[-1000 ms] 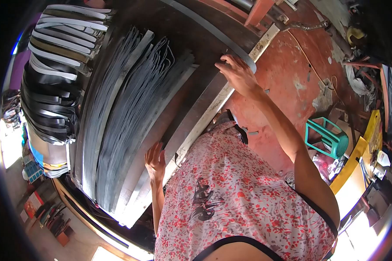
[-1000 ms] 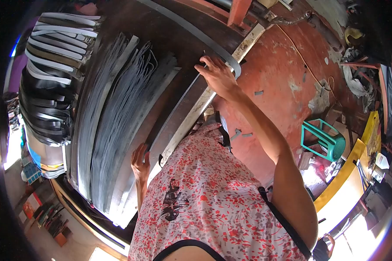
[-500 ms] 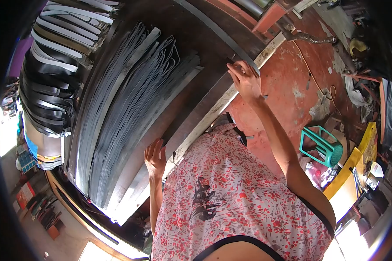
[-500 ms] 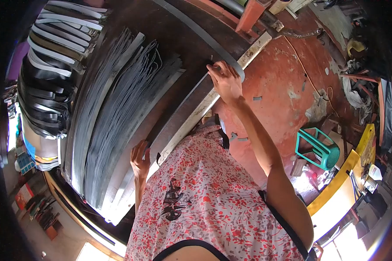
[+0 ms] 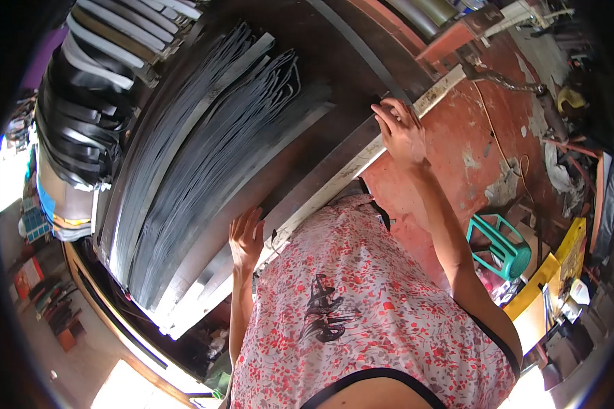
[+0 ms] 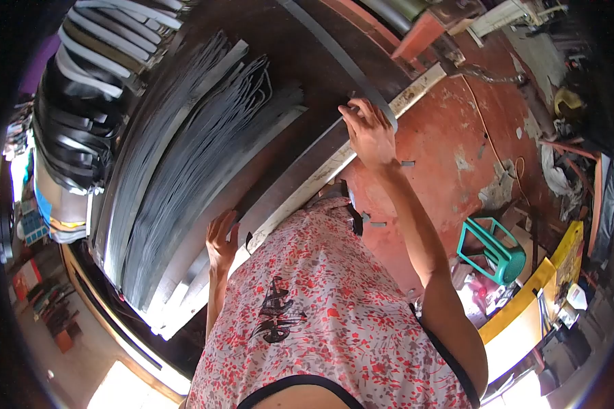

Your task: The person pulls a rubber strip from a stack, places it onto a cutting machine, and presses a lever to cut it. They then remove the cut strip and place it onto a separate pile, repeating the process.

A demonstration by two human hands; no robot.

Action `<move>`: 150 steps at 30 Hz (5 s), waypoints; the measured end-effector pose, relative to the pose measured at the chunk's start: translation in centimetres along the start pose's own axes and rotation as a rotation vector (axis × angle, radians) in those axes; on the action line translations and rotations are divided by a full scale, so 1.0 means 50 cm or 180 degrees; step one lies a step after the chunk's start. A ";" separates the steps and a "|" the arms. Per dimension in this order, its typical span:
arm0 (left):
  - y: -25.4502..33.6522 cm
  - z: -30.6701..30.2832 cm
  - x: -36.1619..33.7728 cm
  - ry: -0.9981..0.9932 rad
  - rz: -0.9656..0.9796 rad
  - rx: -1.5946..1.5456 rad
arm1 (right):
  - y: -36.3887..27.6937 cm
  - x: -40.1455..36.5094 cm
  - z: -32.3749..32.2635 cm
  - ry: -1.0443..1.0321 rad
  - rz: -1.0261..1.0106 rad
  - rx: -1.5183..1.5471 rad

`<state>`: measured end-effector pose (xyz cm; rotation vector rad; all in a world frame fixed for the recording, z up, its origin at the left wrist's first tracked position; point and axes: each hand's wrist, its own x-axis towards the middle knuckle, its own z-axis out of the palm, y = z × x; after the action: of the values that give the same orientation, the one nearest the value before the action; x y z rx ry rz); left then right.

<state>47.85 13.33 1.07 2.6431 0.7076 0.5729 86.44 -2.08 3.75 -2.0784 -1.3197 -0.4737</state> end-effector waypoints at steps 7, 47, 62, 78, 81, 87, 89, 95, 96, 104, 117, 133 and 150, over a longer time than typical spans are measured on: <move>0.024 -0.002 0.015 -0.0040 -0.0073 0.0025 | -0.068 0.098 0.008 -0.0346 -0.0201 0.0861; 0.052 -0.078 -0.007 -0.0114 -0.1136 -0.1541 | -0.294 0.252 0.004 -0.3443 -0.1288 0.1597; -0.245 -0.499 -0.620 -0.0148 -0.4262 -0.1067 | -0.090 0.400 -0.119 -0.3048 -0.0518 -0.0064; -0.463 -0.630 -0.662 -0.1049 -0.4502 0.1171 | -0.105 0.379 -0.159 -0.3136 -0.0303 -0.1040; -0.476 -0.616 -0.666 -0.1157 -0.4474 0.1391 | -0.070 0.364 -0.161 -0.3061 -0.0423 -0.1193; -0.499 -0.597 -0.686 -0.0973 -0.4573 0.1710 | -0.016 0.335 -0.134 -0.3362 -0.0075 -0.1367; -0.499 -0.589 -0.679 -0.1033 -0.4552 0.1697 | -0.016 0.327 -0.125 -0.3507 0.0072 -0.1515; -0.512 -0.568 -0.685 -0.1019 -0.4362 0.1725 | 0.016 0.297 -0.111 -0.3468 -0.0061 -0.1471; -0.514 -0.564 -0.686 -0.0997 -0.4353 0.1723 | 0.021 0.295 -0.108 -0.3475 -0.0055 -0.1477; -0.512 -0.550 -0.689 -0.0994 -0.4521 0.1596 | 0.055 0.289 -0.105 -0.3533 0.0098 -0.1226; -0.525 -0.559 -0.698 -0.0877 -0.4601 0.1360 | 0.084 0.285 -0.091 -0.3361 0.0106 -0.1299; -0.535 -0.535 -0.732 -0.0695 -0.4418 0.1536 | 0.131 0.257 -0.058 -0.3467 0.0071 -0.1301; -0.169 -0.242 -0.334 -0.0806 -0.1624 0.0929 | 0.159 0.247 -0.029 -0.3578 0.0269 -0.1028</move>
<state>25.68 13.98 3.07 2.5587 1.4029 -0.0095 99.00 2.89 9.71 -2.7860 -1.7806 0.6955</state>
